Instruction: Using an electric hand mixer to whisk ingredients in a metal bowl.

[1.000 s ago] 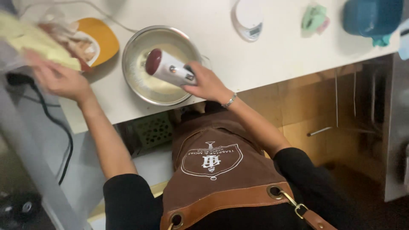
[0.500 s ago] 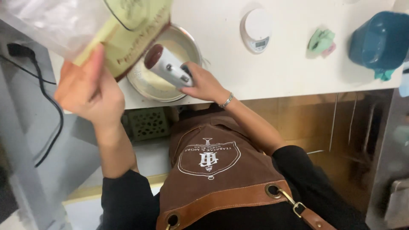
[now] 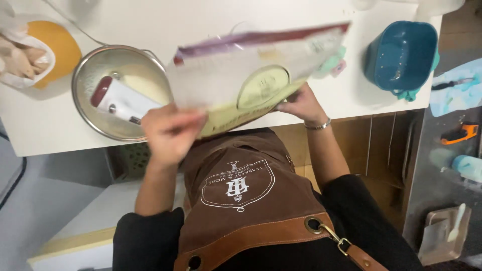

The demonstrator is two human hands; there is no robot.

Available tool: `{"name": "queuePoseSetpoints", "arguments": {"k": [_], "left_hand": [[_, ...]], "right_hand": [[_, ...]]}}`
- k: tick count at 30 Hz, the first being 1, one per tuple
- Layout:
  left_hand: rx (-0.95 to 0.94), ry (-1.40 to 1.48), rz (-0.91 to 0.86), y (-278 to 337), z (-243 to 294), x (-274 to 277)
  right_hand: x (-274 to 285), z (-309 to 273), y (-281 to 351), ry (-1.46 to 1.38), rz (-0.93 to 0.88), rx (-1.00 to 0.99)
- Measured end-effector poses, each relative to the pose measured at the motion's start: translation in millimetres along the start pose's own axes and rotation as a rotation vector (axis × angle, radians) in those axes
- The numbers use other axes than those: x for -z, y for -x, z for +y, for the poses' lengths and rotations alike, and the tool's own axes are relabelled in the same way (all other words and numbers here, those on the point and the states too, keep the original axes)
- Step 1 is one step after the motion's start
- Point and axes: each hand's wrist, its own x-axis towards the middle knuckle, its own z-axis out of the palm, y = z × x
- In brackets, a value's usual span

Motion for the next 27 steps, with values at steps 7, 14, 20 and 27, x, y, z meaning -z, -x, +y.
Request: {"name": "queuePoseSetpoints", "arguments": {"k": [7,14,20,27], "left_hand": [[0.578,0.934,-0.068,46.0,-148.1,-106.0],[0.688,0.95,0.042,63.0,-144.0,-153.0],[0.554,1.27,0.171,58.4,-161.0,-159.6],[0.433,0.998,0.252,46.4,-165.3,-147.7]], "right_hand": [[34.6,30.4,47.5,-0.094,0.279,-0.222],[23.9,47.6,34.6,-0.357,0.209,-0.409],[16.1,69.7,14.0,-0.297,0.111,-0.396],[43.1,21.8,-17.8,0.393,0.47,0.108]]}}
